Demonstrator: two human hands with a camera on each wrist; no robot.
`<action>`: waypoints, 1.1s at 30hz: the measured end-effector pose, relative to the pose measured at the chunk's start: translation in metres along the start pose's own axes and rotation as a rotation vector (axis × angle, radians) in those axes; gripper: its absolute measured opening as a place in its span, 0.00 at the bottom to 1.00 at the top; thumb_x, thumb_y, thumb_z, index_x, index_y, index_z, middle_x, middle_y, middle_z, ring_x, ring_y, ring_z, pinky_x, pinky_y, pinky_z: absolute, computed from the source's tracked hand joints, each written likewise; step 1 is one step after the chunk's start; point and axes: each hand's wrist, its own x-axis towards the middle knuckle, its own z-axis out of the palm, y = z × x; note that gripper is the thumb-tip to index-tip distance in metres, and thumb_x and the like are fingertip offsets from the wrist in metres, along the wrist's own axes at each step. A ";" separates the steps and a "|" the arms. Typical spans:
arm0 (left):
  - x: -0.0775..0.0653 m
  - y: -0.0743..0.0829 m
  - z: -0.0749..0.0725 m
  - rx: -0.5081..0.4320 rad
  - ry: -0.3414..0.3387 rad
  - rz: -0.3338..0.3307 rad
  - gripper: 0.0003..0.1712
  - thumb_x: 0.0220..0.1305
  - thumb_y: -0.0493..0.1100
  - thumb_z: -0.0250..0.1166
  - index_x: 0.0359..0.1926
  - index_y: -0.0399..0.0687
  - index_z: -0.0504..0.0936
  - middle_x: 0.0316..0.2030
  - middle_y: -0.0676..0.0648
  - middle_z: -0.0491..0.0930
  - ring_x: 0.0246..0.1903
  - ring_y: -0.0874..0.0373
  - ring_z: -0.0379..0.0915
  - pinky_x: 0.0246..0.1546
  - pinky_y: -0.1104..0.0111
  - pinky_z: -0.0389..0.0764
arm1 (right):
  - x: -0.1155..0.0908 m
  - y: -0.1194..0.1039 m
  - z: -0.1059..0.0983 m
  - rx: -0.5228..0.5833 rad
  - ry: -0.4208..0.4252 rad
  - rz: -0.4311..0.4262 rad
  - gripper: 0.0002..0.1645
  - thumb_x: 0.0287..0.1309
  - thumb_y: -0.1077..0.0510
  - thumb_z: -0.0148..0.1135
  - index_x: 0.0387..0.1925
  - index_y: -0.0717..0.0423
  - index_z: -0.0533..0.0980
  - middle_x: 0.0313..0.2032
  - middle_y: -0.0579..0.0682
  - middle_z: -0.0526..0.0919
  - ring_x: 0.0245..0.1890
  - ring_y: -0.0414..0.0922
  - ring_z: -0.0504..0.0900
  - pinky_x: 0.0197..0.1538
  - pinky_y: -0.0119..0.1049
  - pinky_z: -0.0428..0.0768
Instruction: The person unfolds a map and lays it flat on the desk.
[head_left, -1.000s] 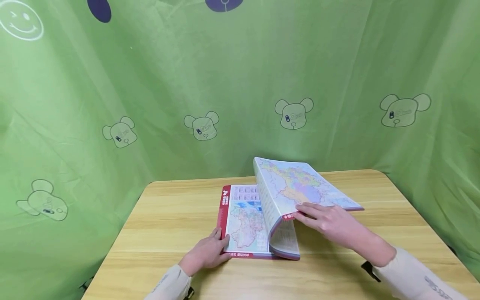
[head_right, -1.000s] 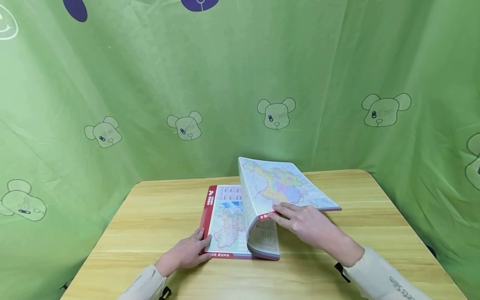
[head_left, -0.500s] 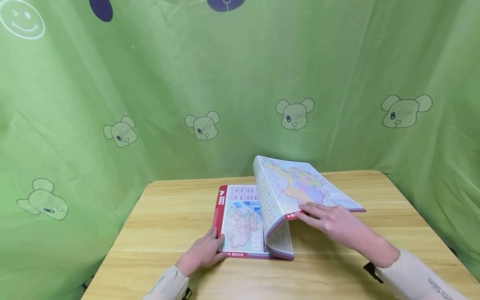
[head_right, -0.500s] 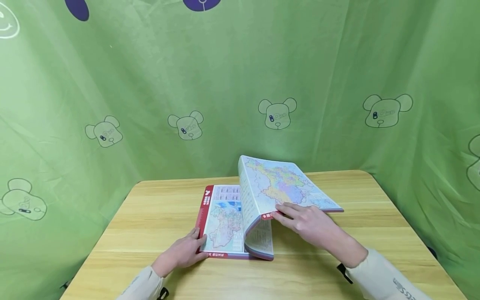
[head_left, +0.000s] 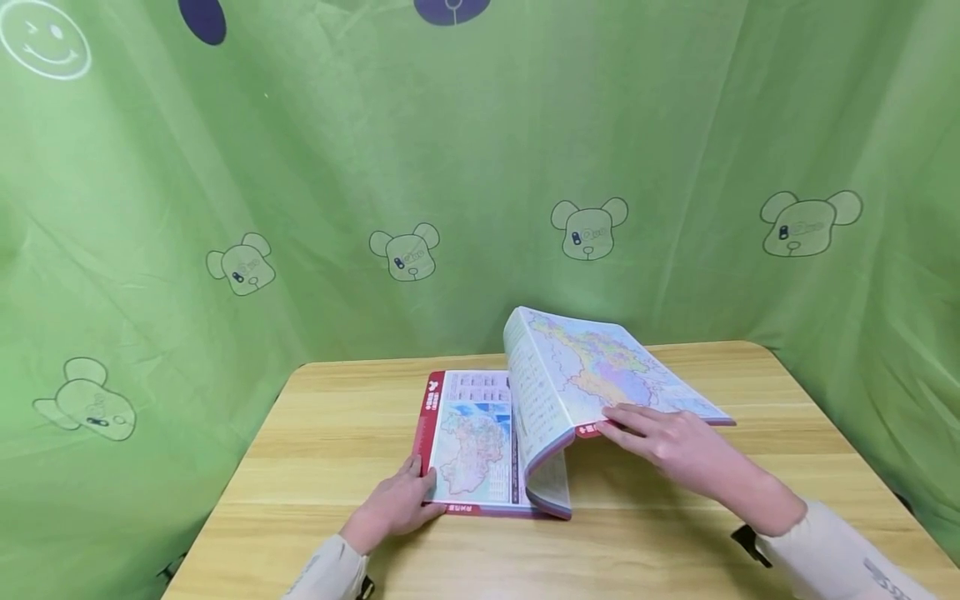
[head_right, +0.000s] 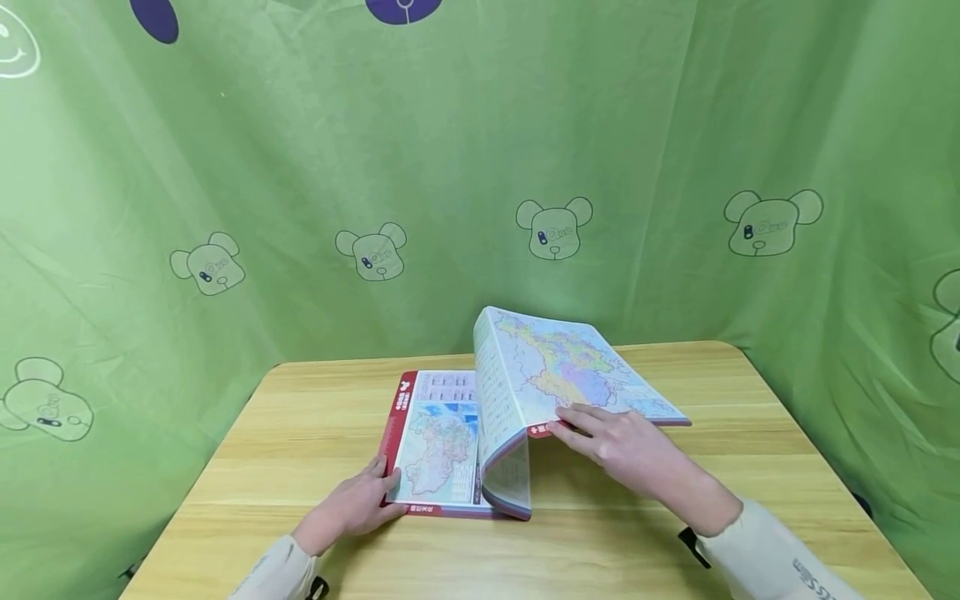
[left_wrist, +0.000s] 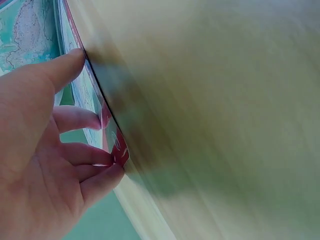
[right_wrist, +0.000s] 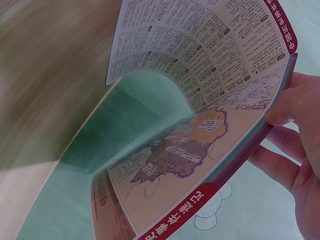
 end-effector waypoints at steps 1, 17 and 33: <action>-0.001 -0.001 0.000 0.002 0.005 0.003 0.38 0.62 0.62 0.59 0.63 0.38 0.71 0.65 0.31 0.61 0.67 0.39 0.51 0.61 0.51 0.65 | 0.000 0.000 0.000 -0.001 0.001 0.002 0.33 0.75 0.61 0.24 0.46 0.55 0.82 0.46 0.54 0.83 0.40 0.52 0.84 0.18 0.36 0.78; -0.006 -0.011 -0.002 -0.008 0.043 0.009 0.41 0.59 0.62 0.63 0.59 0.32 0.71 0.62 0.26 0.62 0.65 0.36 0.56 0.57 0.50 0.70 | -0.006 0.001 -0.003 0.003 -0.015 0.015 0.33 0.74 0.61 0.24 0.48 0.55 0.82 0.46 0.54 0.83 0.41 0.51 0.83 0.19 0.37 0.78; -0.009 -0.019 -0.007 -0.044 0.019 -0.017 0.42 0.58 0.60 0.64 0.60 0.29 0.70 0.62 0.25 0.61 0.65 0.35 0.54 0.60 0.48 0.65 | -0.011 0.002 -0.005 0.010 -0.022 0.038 0.34 0.74 0.59 0.23 0.48 0.56 0.82 0.46 0.55 0.83 0.41 0.51 0.83 0.20 0.39 0.79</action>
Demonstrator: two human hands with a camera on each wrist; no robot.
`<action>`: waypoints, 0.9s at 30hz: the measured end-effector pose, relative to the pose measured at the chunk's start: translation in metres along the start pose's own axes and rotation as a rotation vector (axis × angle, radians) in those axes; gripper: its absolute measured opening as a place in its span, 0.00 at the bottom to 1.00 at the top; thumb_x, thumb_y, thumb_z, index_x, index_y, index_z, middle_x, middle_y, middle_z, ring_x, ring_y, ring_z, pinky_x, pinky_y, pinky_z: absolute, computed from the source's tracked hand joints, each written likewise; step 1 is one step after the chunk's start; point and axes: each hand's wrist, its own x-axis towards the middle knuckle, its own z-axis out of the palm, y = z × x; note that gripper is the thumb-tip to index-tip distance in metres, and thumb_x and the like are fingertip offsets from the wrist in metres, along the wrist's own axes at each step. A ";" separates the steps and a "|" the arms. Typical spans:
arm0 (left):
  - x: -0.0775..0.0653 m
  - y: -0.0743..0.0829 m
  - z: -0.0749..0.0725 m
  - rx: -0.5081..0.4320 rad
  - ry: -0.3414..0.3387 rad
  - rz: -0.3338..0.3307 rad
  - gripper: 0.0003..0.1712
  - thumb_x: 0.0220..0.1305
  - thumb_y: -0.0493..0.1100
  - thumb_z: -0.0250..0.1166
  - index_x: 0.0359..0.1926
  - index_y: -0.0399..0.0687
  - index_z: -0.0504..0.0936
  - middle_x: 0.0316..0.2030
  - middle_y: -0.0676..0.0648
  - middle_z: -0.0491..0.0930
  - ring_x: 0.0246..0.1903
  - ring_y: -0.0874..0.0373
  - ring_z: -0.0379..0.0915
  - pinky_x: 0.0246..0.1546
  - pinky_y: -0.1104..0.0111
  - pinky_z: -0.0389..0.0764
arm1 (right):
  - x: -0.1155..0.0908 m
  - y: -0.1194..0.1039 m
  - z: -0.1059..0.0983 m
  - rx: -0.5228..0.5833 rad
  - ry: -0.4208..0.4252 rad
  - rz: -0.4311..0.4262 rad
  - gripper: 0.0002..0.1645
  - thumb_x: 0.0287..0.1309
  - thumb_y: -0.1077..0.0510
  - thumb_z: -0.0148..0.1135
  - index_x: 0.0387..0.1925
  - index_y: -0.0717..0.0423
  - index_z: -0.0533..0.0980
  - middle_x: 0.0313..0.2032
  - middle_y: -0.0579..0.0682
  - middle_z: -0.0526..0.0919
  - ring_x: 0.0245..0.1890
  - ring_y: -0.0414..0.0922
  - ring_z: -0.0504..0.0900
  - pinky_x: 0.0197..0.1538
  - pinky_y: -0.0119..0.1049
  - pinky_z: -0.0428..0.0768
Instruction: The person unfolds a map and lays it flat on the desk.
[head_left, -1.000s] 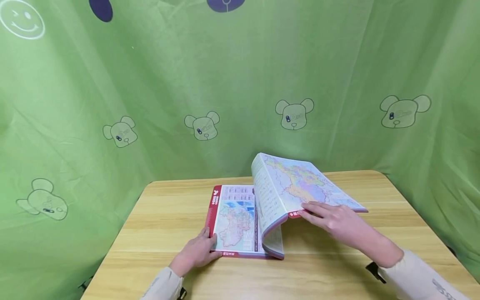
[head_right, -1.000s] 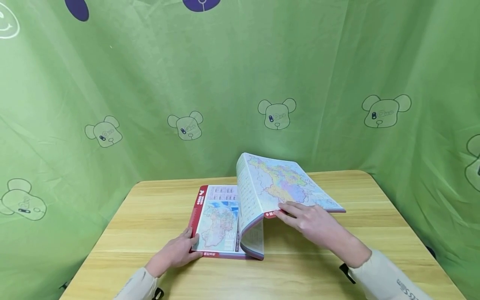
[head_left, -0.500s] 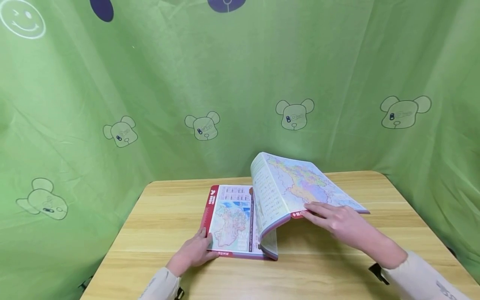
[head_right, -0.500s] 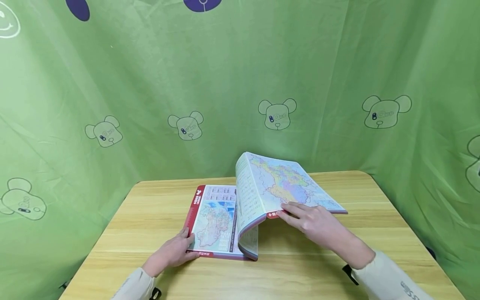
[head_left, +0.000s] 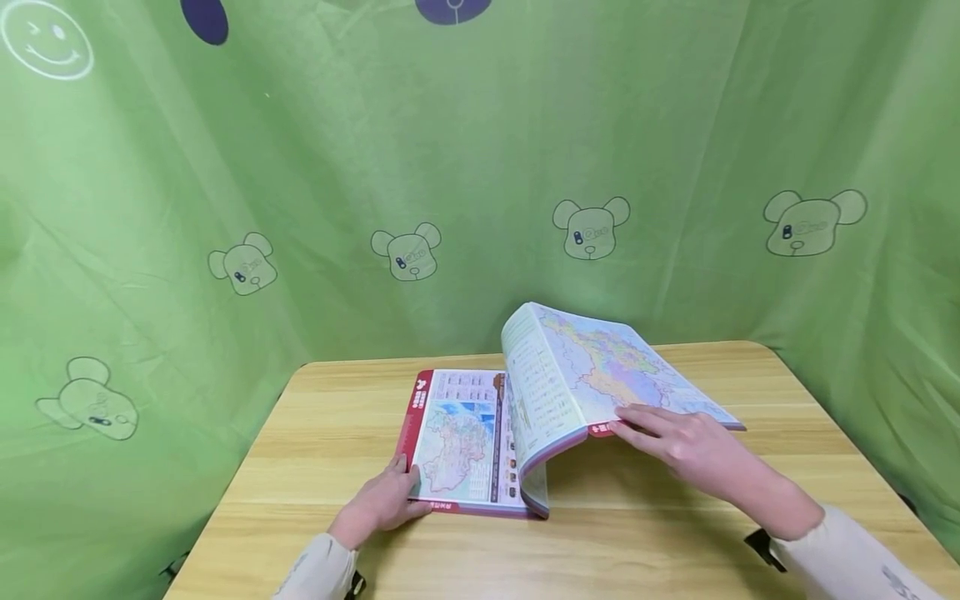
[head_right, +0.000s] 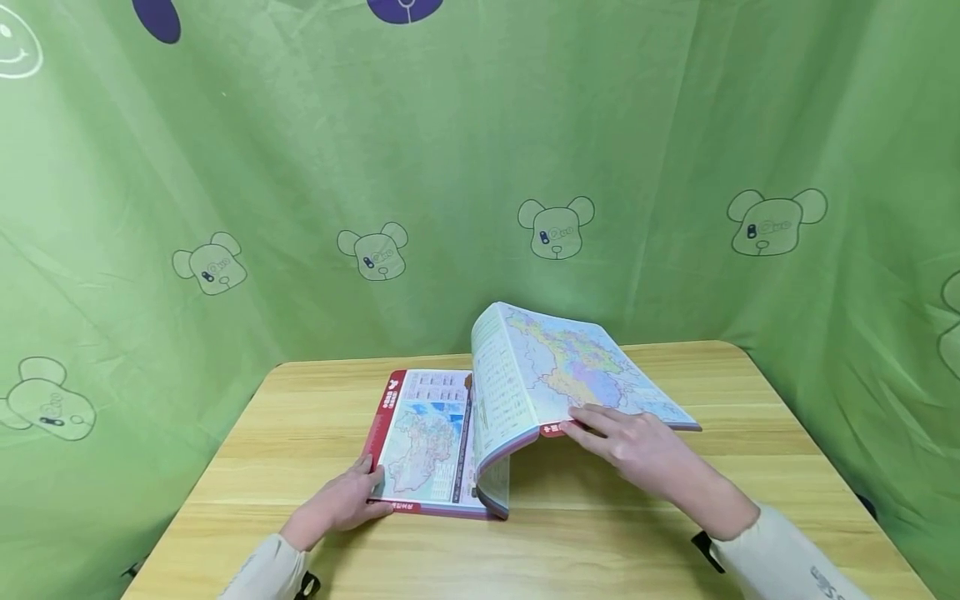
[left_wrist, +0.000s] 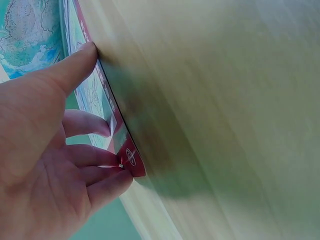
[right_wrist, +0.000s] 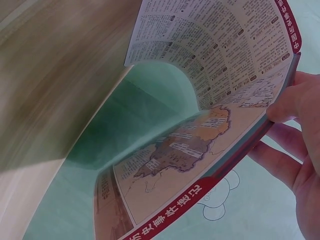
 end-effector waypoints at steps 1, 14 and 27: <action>0.000 0.000 0.000 -0.004 -0.002 -0.004 0.42 0.58 0.60 0.64 0.60 0.29 0.70 0.62 0.25 0.61 0.65 0.35 0.54 0.60 0.48 0.64 | 0.000 0.000 0.000 -0.001 -0.001 0.001 0.34 0.74 0.59 0.23 0.48 0.56 0.82 0.46 0.55 0.83 0.41 0.51 0.83 0.20 0.39 0.79; -0.004 -0.009 -0.003 -0.031 -0.019 -0.014 0.38 0.58 0.56 0.66 0.59 0.30 0.71 0.62 0.25 0.62 0.65 0.34 0.53 0.61 0.47 0.64 | -0.003 0.000 0.000 -0.006 0.003 -0.001 0.34 0.74 0.59 0.22 0.49 0.55 0.81 0.46 0.54 0.82 0.40 0.51 0.83 0.16 0.36 0.74; 0.001 -0.011 -0.001 -0.020 0.009 -0.005 0.32 0.57 0.61 0.65 0.46 0.36 0.77 0.55 0.26 0.68 0.59 0.36 0.64 0.57 0.51 0.70 | -0.009 0.002 0.000 0.004 -0.005 0.011 0.35 0.74 0.58 0.22 0.49 0.55 0.81 0.46 0.55 0.82 0.40 0.52 0.83 0.14 0.34 0.71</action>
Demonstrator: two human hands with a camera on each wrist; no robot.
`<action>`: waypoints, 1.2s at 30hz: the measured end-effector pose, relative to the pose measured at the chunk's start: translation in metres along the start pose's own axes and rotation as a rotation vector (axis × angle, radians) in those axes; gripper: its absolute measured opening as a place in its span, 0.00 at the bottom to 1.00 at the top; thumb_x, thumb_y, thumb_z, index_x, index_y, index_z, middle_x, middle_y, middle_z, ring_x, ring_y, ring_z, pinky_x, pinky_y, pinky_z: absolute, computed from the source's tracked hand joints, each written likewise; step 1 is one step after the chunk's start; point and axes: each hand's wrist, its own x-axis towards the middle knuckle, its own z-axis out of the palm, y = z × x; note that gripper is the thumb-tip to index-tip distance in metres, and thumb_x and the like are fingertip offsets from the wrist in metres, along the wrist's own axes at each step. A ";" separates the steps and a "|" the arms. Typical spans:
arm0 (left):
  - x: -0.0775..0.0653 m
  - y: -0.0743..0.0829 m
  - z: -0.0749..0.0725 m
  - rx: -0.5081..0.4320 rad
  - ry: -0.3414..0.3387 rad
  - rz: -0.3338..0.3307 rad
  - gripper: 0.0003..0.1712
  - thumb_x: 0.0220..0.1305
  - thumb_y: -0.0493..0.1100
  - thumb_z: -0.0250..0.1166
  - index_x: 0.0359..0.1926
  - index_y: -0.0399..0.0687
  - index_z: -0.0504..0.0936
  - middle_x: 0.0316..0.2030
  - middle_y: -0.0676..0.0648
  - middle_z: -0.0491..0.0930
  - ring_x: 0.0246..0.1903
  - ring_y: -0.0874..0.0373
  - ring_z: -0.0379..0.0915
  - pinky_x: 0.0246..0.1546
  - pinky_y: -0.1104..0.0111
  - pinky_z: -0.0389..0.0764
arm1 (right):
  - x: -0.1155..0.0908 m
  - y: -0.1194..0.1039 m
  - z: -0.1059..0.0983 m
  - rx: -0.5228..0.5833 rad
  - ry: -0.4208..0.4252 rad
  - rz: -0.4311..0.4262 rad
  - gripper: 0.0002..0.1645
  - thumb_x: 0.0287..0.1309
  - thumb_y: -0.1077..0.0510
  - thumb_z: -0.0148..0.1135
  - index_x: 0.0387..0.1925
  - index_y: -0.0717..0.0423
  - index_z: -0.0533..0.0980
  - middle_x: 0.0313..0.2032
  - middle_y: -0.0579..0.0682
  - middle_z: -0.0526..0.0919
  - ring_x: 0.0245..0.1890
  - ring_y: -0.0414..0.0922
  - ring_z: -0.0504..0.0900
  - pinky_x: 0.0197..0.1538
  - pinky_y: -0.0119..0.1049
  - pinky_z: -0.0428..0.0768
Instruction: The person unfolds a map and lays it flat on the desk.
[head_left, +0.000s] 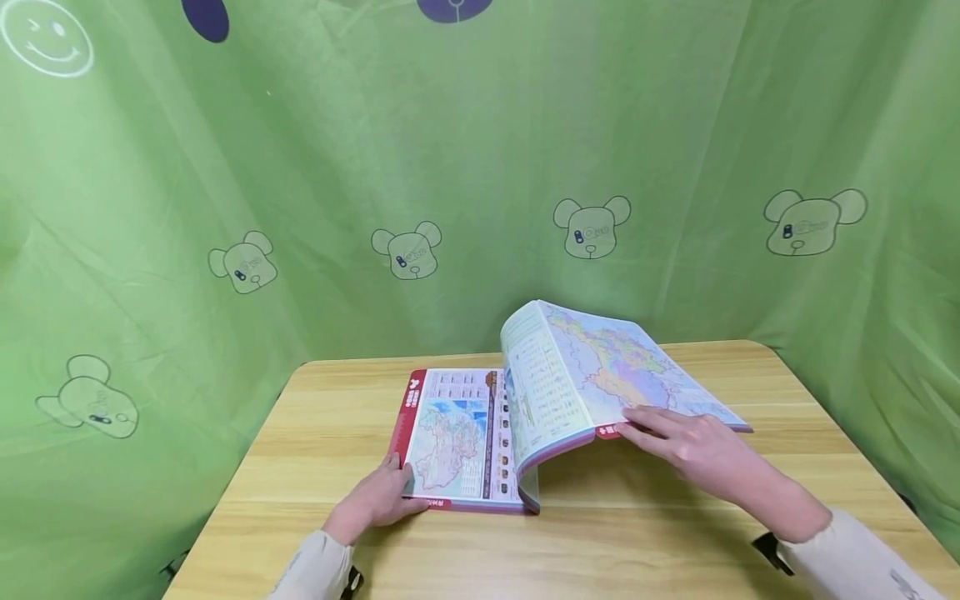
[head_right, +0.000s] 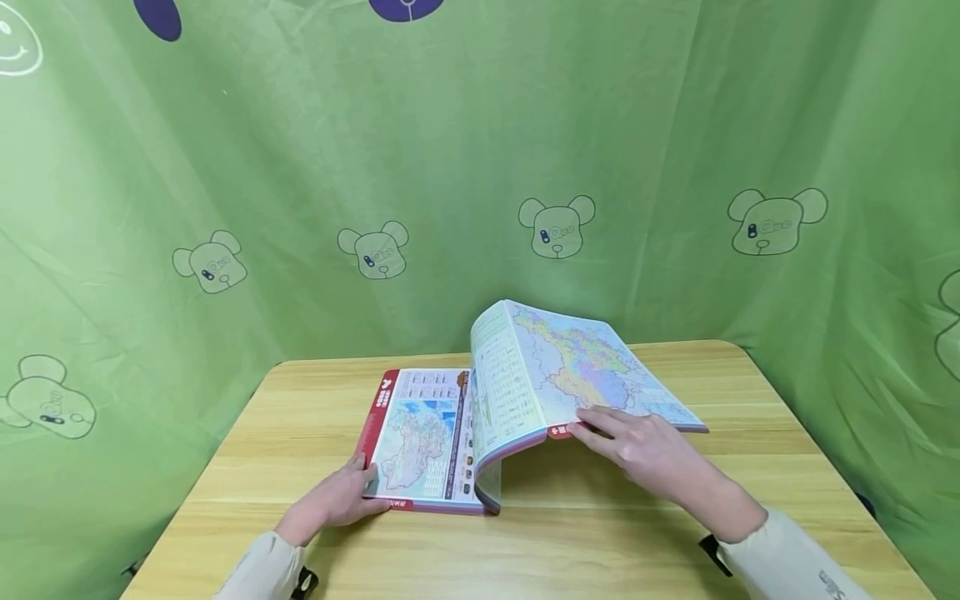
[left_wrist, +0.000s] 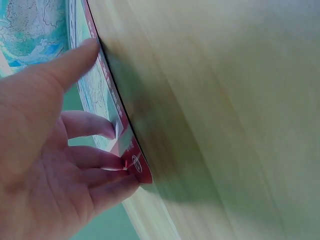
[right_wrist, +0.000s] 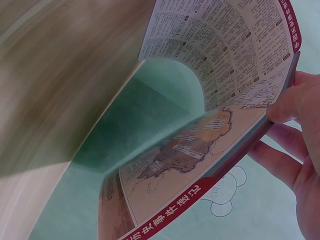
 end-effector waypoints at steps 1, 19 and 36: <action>0.001 0.000 0.000 0.002 0.003 -0.002 0.30 0.57 0.61 0.65 0.43 0.37 0.77 0.54 0.27 0.69 0.58 0.36 0.64 0.56 0.52 0.72 | -0.001 0.000 0.000 0.000 0.001 0.001 0.35 0.74 0.58 0.22 0.48 0.55 0.81 0.46 0.55 0.82 0.40 0.52 0.83 0.13 0.34 0.70; -0.005 0.000 0.000 -0.041 -0.035 -0.027 0.42 0.62 0.58 0.62 0.62 0.26 0.66 0.64 0.23 0.55 0.66 0.33 0.49 0.63 0.49 0.60 | -0.009 0.004 -0.004 -0.013 0.015 0.014 0.34 0.76 0.55 0.24 0.48 0.54 0.82 0.46 0.55 0.82 0.40 0.52 0.83 0.19 0.40 0.78; -0.008 -0.019 0.001 -0.075 -0.032 -0.068 0.39 0.61 0.59 0.62 0.58 0.30 0.70 0.63 0.23 0.57 0.66 0.32 0.50 0.63 0.47 0.61 | -0.018 0.008 -0.006 -0.024 0.016 0.028 0.33 0.76 0.55 0.24 0.48 0.55 0.81 0.46 0.55 0.82 0.39 0.53 0.83 0.15 0.36 0.74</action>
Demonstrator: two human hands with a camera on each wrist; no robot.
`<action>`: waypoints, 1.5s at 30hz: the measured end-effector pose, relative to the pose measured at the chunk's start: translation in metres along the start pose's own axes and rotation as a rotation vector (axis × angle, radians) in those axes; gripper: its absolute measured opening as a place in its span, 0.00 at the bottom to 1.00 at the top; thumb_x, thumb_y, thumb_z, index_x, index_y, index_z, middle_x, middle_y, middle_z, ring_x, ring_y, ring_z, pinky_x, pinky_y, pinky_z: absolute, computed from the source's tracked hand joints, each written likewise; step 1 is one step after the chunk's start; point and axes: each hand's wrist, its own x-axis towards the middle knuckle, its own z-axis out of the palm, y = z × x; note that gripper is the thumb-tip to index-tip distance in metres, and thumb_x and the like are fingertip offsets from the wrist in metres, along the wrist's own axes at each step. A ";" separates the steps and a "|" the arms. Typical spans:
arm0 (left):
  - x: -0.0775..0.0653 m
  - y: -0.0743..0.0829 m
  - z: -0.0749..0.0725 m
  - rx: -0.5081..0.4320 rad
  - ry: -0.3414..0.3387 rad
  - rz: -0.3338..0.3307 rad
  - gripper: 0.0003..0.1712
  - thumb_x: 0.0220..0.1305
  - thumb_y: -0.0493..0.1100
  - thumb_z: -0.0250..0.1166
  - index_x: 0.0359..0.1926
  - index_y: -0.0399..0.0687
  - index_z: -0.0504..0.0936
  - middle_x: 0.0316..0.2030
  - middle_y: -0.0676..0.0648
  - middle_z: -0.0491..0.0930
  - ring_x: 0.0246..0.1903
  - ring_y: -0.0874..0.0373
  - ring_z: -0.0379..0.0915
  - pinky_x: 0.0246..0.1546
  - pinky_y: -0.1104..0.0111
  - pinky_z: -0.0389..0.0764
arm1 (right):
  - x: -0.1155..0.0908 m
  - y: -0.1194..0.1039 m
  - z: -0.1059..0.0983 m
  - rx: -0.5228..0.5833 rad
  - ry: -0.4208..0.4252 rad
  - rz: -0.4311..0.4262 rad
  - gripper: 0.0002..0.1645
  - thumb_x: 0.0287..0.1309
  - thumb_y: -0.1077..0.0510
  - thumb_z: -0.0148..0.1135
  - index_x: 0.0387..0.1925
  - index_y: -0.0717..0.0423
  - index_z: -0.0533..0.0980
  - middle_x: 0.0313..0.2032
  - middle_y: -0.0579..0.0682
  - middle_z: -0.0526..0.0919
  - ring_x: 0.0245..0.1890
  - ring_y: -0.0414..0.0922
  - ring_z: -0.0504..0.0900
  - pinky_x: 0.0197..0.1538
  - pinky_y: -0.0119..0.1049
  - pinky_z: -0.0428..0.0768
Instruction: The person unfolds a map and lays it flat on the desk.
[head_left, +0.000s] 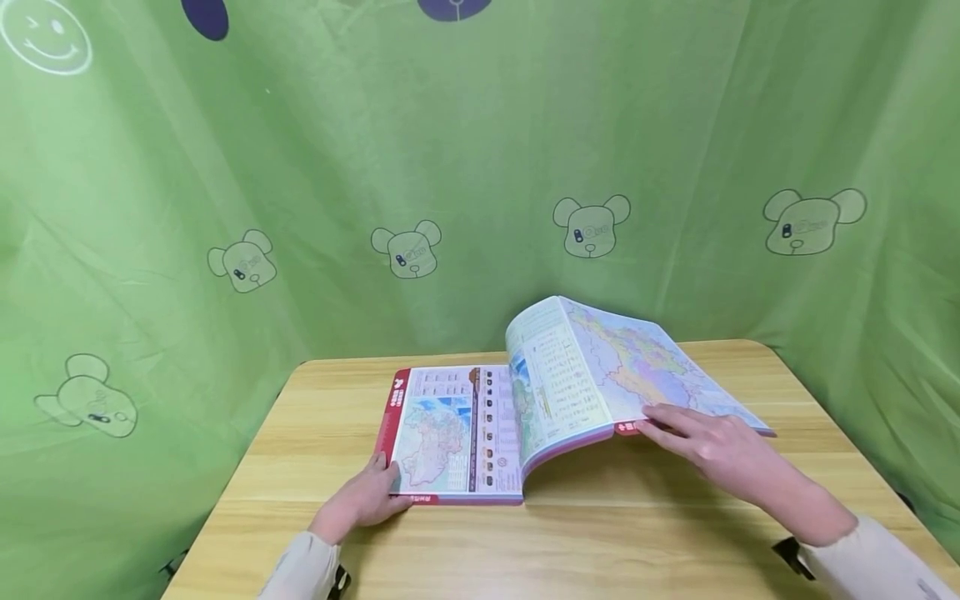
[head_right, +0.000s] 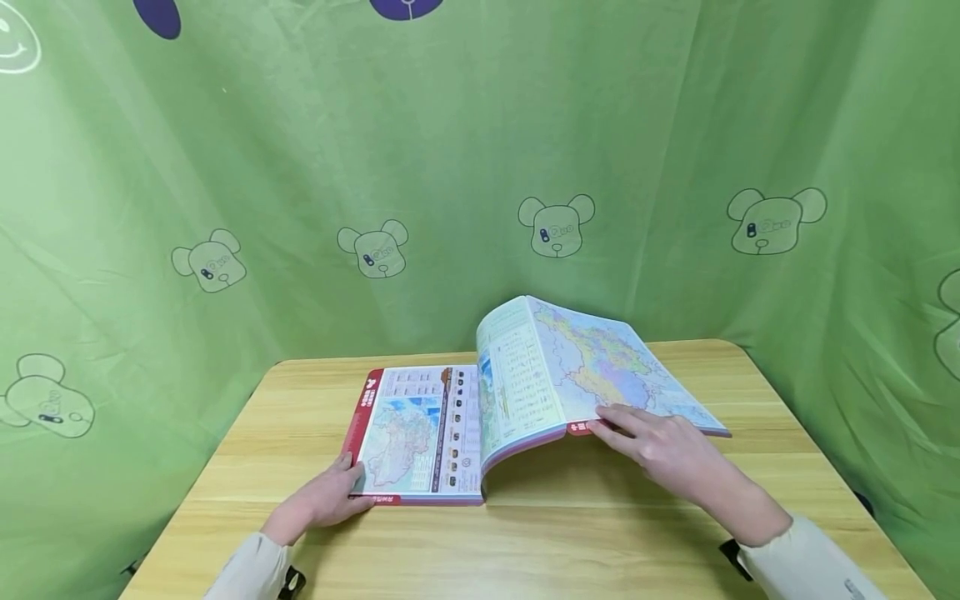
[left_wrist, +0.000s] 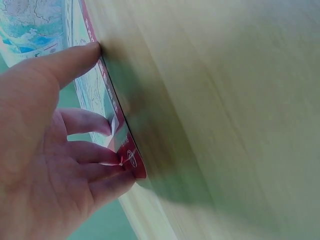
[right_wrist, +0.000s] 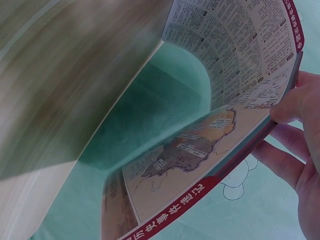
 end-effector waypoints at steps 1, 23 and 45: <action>0.000 0.000 0.000 -0.004 0.005 -0.002 0.39 0.61 0.60 0.62 0.56 0.30 0.70 0.63 0.22 0.57 0.65 0.32 0.50 0.62 0.47 0.60 | 0.000 0.000 0.000 -0.002 0.000 0.000 0.33 0.76 0.55 0.24 0.48 0.55 0.81 0.46 0.55 0.82 0.39 0.53 0.83 0.15 0.37 0.74; 0.001 -0.007 -0.001 -0.024 0.039 -0.061 0.40 0.58 0.62 0.64 0.53 0.29 0.71 0.62 0.22 0.59 0.65 0.31 0.50 0.62 0.46 0.61 | -0.013 0.002 0.002 0.002 0.001 0.000 0.34 0.76 0.56 0.24 0.46 0.56 0.82 0.45 0.56 0.82 0.38 0.53 0.83 0.14 0.35 0.73; -0.002 -0.014 0.004 -0.031 0.069 -0.093 0.43 0.54 0.64 0.65 0.54 0.29 0.70 0.62 0.21 0.57 0.65 0.31 0.50 0.62 0.46 0.62 | -0.032 -0.002 0.001 -0.026 -0.077 0.029 0.37 0.73 0.58 0.20 0.46 0.55 0.82 0.45 0.55 0.82 0.37 0.51 0.82 0.19 0.40 0.78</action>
